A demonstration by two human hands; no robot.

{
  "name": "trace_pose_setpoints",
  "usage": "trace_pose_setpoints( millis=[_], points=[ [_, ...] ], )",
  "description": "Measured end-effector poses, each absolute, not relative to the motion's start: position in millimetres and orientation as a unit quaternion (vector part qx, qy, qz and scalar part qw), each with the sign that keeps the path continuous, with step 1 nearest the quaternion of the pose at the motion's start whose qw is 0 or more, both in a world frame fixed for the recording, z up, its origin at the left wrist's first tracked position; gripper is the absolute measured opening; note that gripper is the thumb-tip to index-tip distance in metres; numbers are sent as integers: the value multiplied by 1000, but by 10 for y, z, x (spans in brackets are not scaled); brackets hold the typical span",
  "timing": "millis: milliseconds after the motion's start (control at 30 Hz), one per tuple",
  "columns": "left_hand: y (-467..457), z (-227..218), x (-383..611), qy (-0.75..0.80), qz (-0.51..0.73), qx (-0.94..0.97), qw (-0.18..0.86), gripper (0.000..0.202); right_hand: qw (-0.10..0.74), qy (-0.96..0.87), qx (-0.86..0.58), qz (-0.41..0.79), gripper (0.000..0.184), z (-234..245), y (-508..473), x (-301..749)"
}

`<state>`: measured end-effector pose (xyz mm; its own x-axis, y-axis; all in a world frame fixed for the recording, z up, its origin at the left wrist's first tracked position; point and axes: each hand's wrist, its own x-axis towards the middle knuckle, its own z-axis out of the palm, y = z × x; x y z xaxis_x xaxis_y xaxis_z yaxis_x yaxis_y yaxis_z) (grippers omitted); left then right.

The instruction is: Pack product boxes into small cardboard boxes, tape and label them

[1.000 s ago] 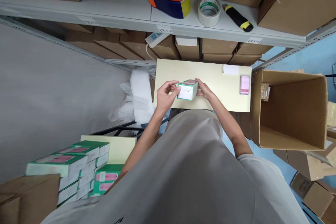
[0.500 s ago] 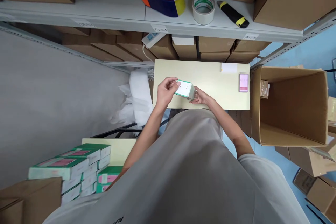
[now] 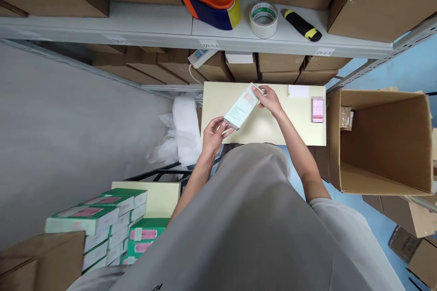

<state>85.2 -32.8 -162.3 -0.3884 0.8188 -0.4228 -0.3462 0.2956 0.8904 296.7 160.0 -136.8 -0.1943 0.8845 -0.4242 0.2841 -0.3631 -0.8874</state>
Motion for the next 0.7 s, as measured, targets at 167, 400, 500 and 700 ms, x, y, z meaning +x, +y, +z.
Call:
trace_pose_setpoints(
  millis=[167, 400, 500, 700],
  points=[
    [-363, -1722, 874, 600, 576, 118, 543, 44, 263, -592, -546, 531, 52, -1190, 1757, 2858],
    [-437, -1599, 835, 641, 540, 75, 540, 31, 240, -682, -498, 478, 32, -1188, 1835, 2671],
    [-470, -1627, 788, 655, 533, 39, 534, 25, 227, -698, -486, 476, 33, -1324, 1832, 2553],
    [-477, -1947, 596, 685, 498, -29, 531, 18, 147, -728, -485, 462, 41, -1701, 1718, 2235]
  ],
)
